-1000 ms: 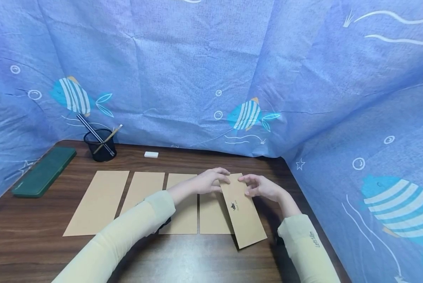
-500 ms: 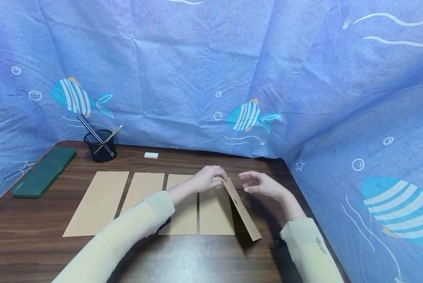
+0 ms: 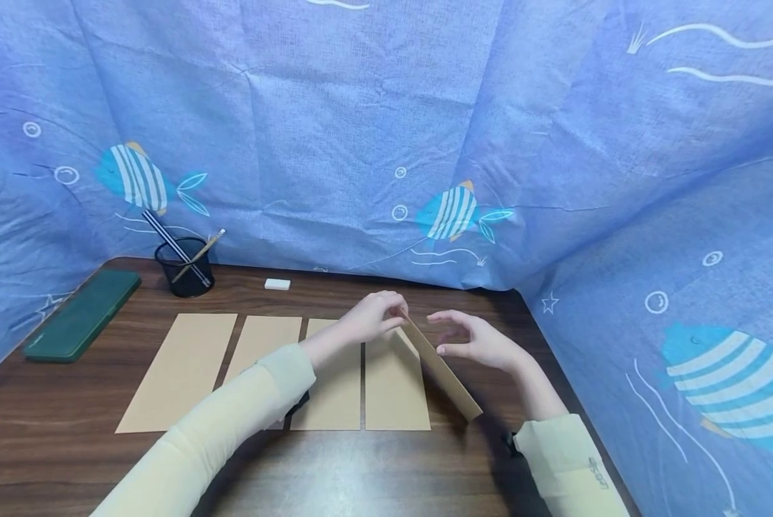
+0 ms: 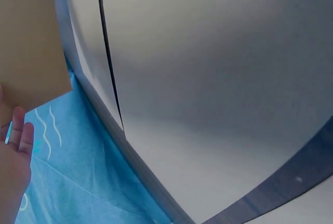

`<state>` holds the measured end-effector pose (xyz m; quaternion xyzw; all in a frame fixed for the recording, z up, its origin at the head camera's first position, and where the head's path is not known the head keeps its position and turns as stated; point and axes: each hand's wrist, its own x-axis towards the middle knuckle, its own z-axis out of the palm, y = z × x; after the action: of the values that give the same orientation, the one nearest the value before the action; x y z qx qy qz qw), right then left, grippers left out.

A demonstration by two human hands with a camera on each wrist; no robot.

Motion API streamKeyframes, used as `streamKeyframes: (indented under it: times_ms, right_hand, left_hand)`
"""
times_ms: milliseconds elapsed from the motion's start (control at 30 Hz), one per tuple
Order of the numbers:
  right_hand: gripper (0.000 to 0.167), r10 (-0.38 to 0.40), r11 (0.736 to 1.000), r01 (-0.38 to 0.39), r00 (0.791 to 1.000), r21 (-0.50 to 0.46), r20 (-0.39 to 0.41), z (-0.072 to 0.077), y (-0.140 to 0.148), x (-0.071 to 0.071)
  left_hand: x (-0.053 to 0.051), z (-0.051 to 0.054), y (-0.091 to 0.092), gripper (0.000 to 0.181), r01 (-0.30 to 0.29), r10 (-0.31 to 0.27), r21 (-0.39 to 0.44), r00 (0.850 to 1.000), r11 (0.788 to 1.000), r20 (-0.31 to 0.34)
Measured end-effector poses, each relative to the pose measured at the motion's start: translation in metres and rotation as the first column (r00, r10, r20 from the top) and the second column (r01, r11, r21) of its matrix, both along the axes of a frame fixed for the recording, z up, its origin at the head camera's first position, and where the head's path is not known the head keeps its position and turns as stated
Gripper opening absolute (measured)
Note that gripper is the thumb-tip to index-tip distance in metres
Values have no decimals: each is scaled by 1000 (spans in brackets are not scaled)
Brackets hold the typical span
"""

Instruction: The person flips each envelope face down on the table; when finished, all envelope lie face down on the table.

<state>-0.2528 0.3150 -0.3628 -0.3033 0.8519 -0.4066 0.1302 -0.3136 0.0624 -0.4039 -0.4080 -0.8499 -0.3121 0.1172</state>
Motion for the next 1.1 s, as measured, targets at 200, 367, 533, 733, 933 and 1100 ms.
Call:
streamKeyframes:
  times_ms: [200,367,533,733,933,1100]
  right_hand:
    - [54,2,999,0,998,33,-64,4,-4,4]
    - [55,18,998,-14,997,54,-80,8,-6,7]
    - [50,26,991,-4,986,134,-163,13,-9,9]
    - [46,51,976,11,960,219,-277,11,-7,8]
    - [47,44,972,35,942,230,-332,6,-1,9]
    - [46,-36,966,115,948,233,-318,-3,10,10]
  left_hand:
    - [-2,8,-4,13,-47,47,-10,999,999,-22]
    - [-2,13,-4,19,-92,92,-21,996,996,-1]
    - [1,17,-1,24,-125,126,-23,992,992,19]
    - [-1,17,1,33,-69,68,55,997,996,34]
    - [0,14,3,59,74,-82,116,995,991,64]
    - [8,8,6,80,157,-164,59,977,986,137]
